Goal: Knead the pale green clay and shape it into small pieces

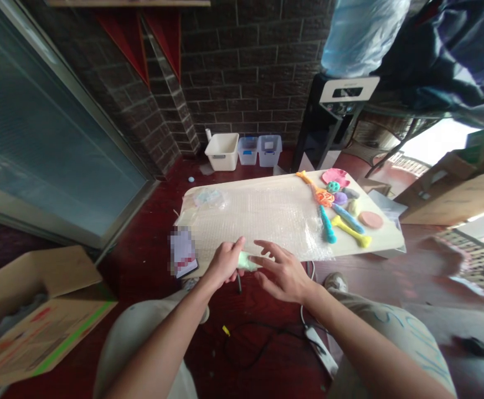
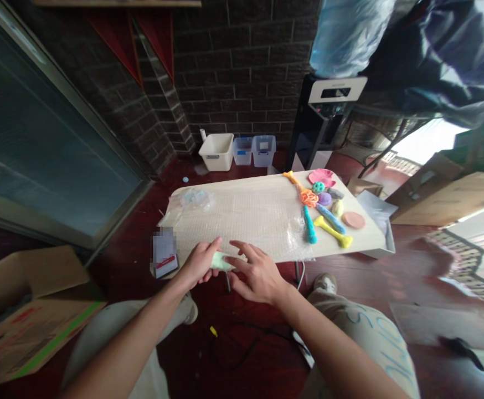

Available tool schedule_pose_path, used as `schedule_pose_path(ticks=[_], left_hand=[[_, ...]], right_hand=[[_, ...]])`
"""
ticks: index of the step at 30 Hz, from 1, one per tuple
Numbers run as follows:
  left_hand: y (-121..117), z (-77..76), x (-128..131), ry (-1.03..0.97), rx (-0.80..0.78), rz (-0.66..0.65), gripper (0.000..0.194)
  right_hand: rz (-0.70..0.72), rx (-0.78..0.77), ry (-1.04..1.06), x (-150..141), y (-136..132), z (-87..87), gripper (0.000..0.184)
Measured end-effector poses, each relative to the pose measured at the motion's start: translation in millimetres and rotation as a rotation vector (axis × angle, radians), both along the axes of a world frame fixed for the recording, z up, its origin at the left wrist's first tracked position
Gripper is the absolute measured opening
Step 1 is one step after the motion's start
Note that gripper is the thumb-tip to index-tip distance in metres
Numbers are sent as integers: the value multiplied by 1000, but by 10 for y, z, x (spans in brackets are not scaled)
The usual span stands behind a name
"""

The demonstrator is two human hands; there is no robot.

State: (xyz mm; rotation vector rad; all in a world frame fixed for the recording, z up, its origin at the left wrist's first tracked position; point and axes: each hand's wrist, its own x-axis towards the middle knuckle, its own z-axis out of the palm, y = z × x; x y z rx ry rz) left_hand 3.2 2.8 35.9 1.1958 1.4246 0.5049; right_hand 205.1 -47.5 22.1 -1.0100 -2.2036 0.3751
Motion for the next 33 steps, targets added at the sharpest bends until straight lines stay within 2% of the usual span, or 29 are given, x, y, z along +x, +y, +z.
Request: schedule_pose_path(ticks=[6, 12, 14, 17, 21, 23, 26, 29, 33], left_hand=[[-79, 59, 31, -46, -49, 121, 52], [-126, 76, -41, -23, -87, 96, 50], [-138, 61, -51, 3, -72, 68, 49], [-173, 35, -33, 20, -80, 65, 47], [-223, 52, -12, -22, -113, 73, 44], [-229, 89, -36, -24, -112, 63, 45], [-227, 154, -121, 7, -76, 46, 44], [-241, 203, -213, 53, -19, 21, 44], [-287, 235, -265, 79, 34, 33, 45]], right_hand=[[59, 43, -36, -11, -16, 61, 46], [85, -2, -64, -14, -61, -11, 63], [91, -48, -77, -14, -84, -32, 68], [100, -161, -29, -19, -131, -13, 65], [211, -272, 119, -81, -192, 79, 65], [211, -252, 109, -136, -210, 127, 57], [92, -128, -63, -227, -222, 181, 48], [17, -11, -240, -300, -225, 222, 52], [18, -13, -310, -334, -216, 281, 58]])
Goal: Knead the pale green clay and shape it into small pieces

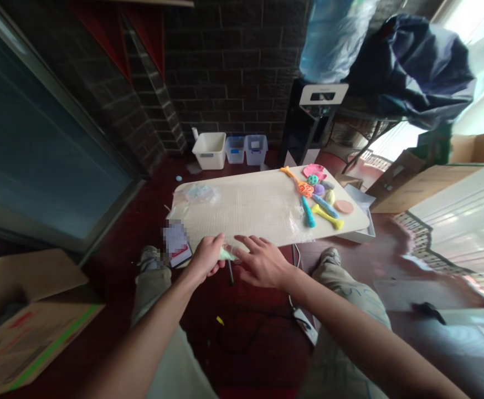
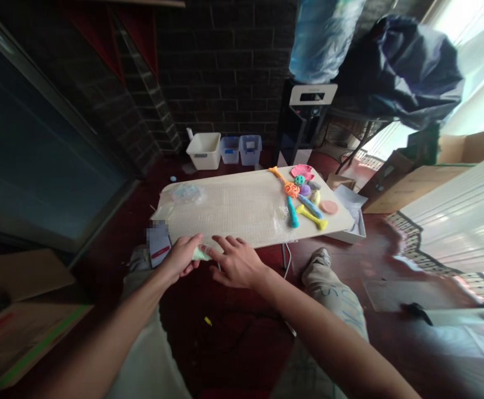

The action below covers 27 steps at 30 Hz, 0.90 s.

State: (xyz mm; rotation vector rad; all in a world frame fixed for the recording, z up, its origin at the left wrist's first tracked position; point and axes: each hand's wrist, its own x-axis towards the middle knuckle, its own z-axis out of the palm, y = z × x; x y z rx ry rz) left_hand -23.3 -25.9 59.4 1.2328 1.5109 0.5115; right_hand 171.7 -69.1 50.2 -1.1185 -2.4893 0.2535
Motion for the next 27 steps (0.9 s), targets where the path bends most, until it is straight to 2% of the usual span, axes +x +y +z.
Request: schedule_pose_path(ticks=[7, 12, 16, 18, 20, 21, 23, 25, 27], left_hand=[[-16, 107, 8, 21, 22, 11, 42], [65, 188, -9, -70, -16, 15, 47], [117, 136, -8, -141, -86, 21, 54], [131, 107, -5, -174, -120, 11, 58], [133, 113, -14, -244, -85, -11, 61], [128, 135, -24, -274, -9, -40, 61], [108, 212, -54, -266, 252, -168, 54], [79, 307, -84, -149, 502, -409, 46], [51, 382, -95, -69, 543, -635, 49]], right_hand=[[192, -184, 81, 37, 48, 89, 77], [114, -154, 88, -72, 127, 135, 69], [99, -113, 58, -159, 213, 185, 55], [110, -146, 115, -155, 248, 194, 52], [113, -217, 269, -114, 264, 186, 52], [104, -252, 367, -82, 263, 176, 49], [60, -317, 545, -9, 241, 147, 43], [29, -378, 654, 58, 196, 112, 38], [68, -458, 700, 97, 138, 75, 34]])
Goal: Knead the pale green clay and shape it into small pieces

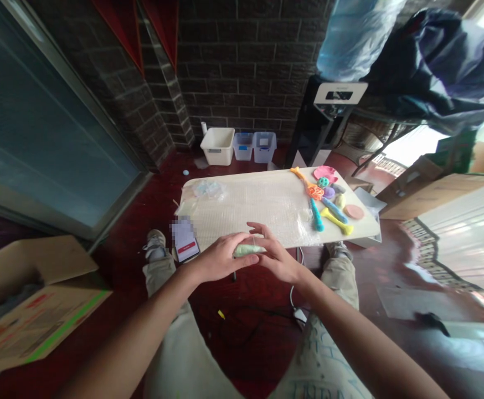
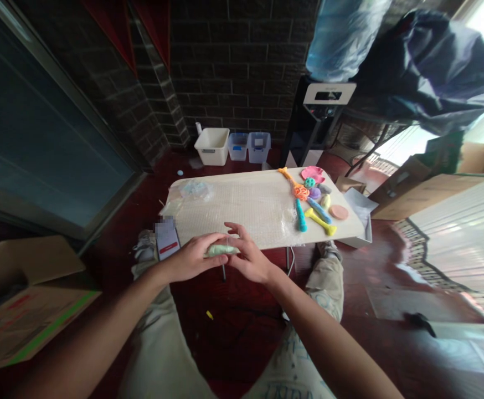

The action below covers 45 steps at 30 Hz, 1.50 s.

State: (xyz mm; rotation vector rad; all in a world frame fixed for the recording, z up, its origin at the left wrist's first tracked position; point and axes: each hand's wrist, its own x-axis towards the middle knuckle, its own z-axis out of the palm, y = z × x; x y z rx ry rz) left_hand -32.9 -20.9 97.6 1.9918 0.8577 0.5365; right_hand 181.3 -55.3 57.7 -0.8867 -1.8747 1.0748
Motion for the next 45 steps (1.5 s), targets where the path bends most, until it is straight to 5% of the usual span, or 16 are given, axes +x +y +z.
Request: schedule_pose_path(ticks=[4, 10, 16, 21, 27, 32, 40, 45], left_hand=[[-47, -3, 70, 119, -8, -147, 53], [-69, -110, 246, 143, 130, 62, 6], [32, -71, 300, 169, 22, 42, 14], [-2, -295, 381, 42, -149, -73, 18], [-149, -462, 390, 100, -152, 33, 19], [-151, -473, 180, 158, -76, 181, 29], [4, -322, 94, -96, -109, 376, 49], [108, -215, 200, -594, -600, 448, 50]], right_hand=[[105, -137, 150, -19, -95, -55, 36], [53, -183, 210, -101, -116, 17, 47], [31, -125, 119, -56, -93, 70, 47], [-24, -104, 66, -74, -74, -14, 54], [-1, -64, -8, -52, -164, -42, 57], [-372, 16, 179, 224, -348, 20, 43], [-386, -159, 205, 227, -373, -74, 32], [-416, -268, 243, 9, -322, -210, 33]])
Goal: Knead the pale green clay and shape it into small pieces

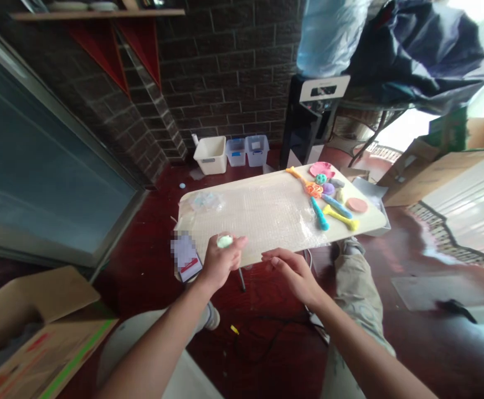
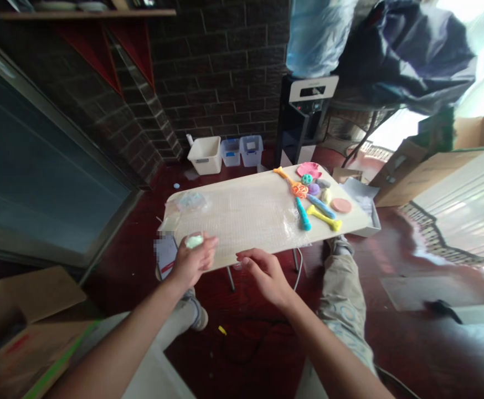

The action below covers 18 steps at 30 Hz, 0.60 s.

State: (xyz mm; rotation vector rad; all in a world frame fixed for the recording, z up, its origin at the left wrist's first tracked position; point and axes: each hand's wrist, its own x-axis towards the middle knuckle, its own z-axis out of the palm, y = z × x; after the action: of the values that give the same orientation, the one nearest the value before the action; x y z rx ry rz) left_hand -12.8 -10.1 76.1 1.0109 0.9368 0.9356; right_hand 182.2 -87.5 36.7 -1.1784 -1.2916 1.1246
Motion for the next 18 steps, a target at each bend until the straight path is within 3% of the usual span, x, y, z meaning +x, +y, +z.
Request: schedule_pose_path(ticks=[3, 5, 9, 12, 18], left_hand=[[53, -13, 31, -369, -210, -114, 46], [78, -41, 61, -512, -288, -162, 45], [109, -45, 109, -569, -383, -205, 51], [159, -12, 84, -565, -411, -172, 56], [372, -139, 105, -785, -499, -141, 41]], right_hand=[[-2, -65, -42, -15, -39, 29, 34], [-23, -86, -101, 13, -73, 94, 34], [-29, -101, -212, 68, -47, 256, 36], [15, -103, -246, 69, 137, 330, 36], [88, -48, -217, 26, 623, 201, 37]])
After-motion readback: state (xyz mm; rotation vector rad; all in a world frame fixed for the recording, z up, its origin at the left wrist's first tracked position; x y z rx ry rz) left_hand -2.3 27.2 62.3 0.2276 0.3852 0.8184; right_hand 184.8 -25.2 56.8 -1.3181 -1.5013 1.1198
